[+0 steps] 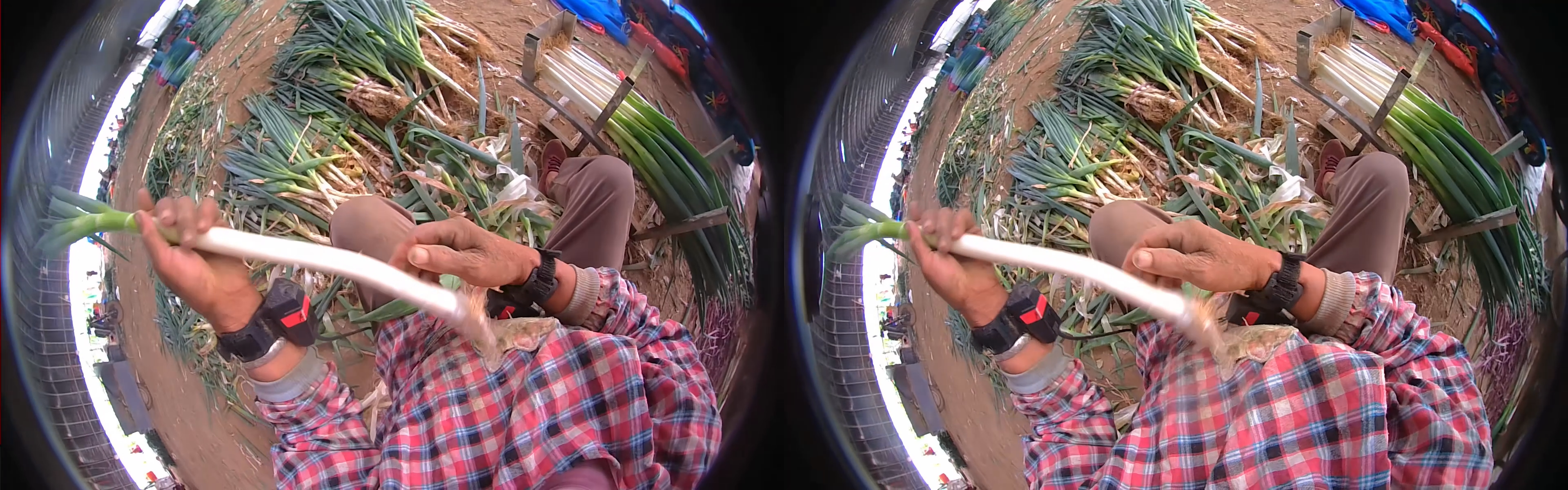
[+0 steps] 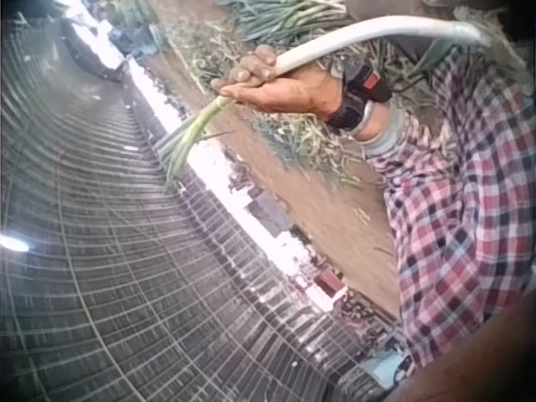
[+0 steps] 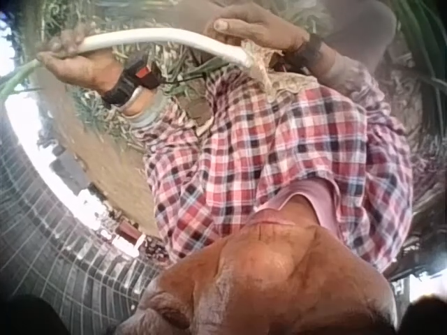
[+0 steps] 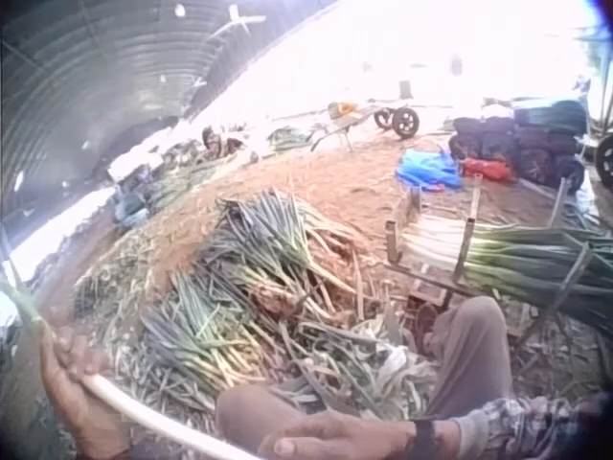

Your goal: Peeling and sorting green onions into a metal rack.

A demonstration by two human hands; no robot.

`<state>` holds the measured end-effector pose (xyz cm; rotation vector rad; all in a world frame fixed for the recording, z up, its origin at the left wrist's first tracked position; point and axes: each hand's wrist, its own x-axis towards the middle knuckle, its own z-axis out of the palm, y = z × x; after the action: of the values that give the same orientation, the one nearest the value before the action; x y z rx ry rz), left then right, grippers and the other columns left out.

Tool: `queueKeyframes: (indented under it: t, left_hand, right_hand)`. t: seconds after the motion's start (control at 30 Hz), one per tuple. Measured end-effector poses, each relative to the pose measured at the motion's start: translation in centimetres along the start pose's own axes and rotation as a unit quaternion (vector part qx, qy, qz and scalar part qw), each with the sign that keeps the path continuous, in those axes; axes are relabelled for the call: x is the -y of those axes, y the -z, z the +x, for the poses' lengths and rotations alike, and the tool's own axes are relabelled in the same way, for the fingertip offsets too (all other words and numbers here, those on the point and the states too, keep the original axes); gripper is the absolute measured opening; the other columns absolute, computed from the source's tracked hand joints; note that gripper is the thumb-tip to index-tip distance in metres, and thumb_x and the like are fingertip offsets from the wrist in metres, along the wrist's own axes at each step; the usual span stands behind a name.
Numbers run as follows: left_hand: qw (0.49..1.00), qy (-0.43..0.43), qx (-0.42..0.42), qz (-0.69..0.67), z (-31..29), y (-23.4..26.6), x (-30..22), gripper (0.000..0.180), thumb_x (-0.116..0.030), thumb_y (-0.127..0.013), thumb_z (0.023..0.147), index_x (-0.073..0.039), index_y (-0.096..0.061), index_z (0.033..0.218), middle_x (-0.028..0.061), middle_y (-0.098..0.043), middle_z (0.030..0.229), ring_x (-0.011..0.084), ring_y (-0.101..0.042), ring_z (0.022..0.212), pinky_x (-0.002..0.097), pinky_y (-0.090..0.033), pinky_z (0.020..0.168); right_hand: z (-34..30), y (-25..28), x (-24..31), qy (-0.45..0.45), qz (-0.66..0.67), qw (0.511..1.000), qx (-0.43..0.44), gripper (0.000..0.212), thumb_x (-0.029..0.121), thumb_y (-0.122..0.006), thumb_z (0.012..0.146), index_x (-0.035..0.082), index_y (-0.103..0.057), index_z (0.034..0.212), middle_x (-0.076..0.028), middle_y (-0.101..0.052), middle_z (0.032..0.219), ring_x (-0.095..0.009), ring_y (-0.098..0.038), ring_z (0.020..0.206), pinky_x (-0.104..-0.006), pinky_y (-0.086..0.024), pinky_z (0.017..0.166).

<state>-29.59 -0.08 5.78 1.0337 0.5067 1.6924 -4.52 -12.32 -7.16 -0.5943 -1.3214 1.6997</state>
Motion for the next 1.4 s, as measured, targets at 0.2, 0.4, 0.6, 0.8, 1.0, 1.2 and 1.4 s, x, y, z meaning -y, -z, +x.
queueKeyframes:
  t: [0.2, 0.4, 0.6, 0.8, 1.0, 1.2, 1.4]
  left_hand:
    - [0.99, -0.085, -0.042, 0.108, -0.5, -0.9, 1.2, 0.021, -0.017, -0.053, 0.099, -0.002, -0.047, 0.113, -0.0024, -0.041, 0.073, 0.0061, -0.038, 0.053, 0.0247, -0.033, 0.05]
    - [0.94, -0.178, -0.141, 0.254, -0.2, -1.9, 4.1, 0.023, -0.014, -0.058, 0.095, -0.007, -0.045, 0.113, -0.0005, -0.043, 0.075, 0.0091, -0.042, 0.056, 0.0249, -0.035, 0.052]
    - [0.922, -0.163, -0.183, 0.299, -0.5, -2.1, 5.5, 0.034, -0.011, -0.06, 0.092, -0.007, -0.04, 0.12, 0.001, -0.045, 0.076, 0.0103, -0.045, 0.061, 0.0264, -0.038, 0.053]
    - [0.936, -0.123, -0.218, 0.249, 0.4, 0.7, 5.8, 0.037, -0.011, -0.059, 0.093, -0.012, -0.039, 0.124, 0.0017, -0.046, 0.079, 0.0109, -0.044, 0.062, 0.0283, -0.039, 0.054]
    - [0.978, -0.053, -0.157, 0.13, -0.5, 4.4, 5.2, 0.012, -0.013, -0.054, 0.098, -0.014, -0.044, 0.105, -0.0011, -0.045, 0.076, 0.0079, -0.04, 0.052, 0.0256, -0.037, 0.05]
    - [0.992, -0.003, -0.107, 0.073, 0.4, 6.3, 4.9, 0.019, -0.012, -0.053, 0.098, -0.012, -0.045, 0.114, -0.0029, -0.04, 0.073, 0.0049, -0.038, 0.051, 0.0208, -0.034, 0.044]
    - [0.993, 0.096, -0.068, 0.02, 0.4, 6.3, 6.7, 0.022, -0.011, -0.052, 0.098, -0.012, -0.049, 0.12, -0.0026, -0.042, 0.07, 0.0048, -0.037, 0.05, 0.021, -0.035, 0.045]
  right_hand:
    - [-0.9, 0.2, -1.0, 0.051, -0.296, 0.954, 0.0, 0.031, 0.027, -0.064, 0.092, 0.001, -0.06, 0.11, -0.013, -0.06, 0.093, -0.027, -0.06, 0.084, -0.037, -0.047, 0.071]
    - [-0.1, 0.9, -3.1, 0.104, -0.51, 0.842, -0.138, 0.028, 0.017, -0.07, 0.083, 0.007, -0.061, 0.107, -0.01, -0.055, 0.093, -0.03, -0.056, 0.086, -0.0401, -0.045, 0.074]
    - [1.4, 1.6, -4.0, 0.135, -0.6, 0.761, -0.206, 0.028, 0.016, -0.07, 0.081, 0.01, -0.061, 0.107, -0.009, -0.055, 0.097, -0.028, -0.055, 0.091, -0.0387, -0.044, 0.078]
    - [0.6, 3.1, -3.9, 0.11, -0.494, 0.797, -0.33, 0.034, 0.014, -0.073, 0.078, 0.007, -0.059, 0.108, -0.012, -0.054, 0.098, -0.032, -0.056, 0.092, -0.0403, -0.046, 0.079]
    - [-0.3, 2.9, -2.0, 0.069, -0.445, 0.863, -0.228, 0.036, 0.015, -0.069, 0.084, 0.004, -0.058, 0.116, -0.012, -0.056, 0.096, -0.032, -0.059, 0.085, -0.0401, -0.049, 0.074]
    - [-0.9, 4.5, -1.7, 0.051, -0.455, 0.889, 0.028, 0.017, 0.016, -0.062, 0.088, 0.005, -0.059, 0.101, -0.013, -0.056, 0.087, -0.034, -0.059, 0.079, -0.0442, -0.048, 0.069]
    - [-1.3, 4.5, -0.4, 0.03, -0.4, 0.916, 0.009, 0.016, 0.016, -0.058, 0.09, 0.001, -0.056, 0.088, -0.014, -0.053, 0.078, -0.035, -0.057, 0.077, -0.044, -0.045, 0.069]
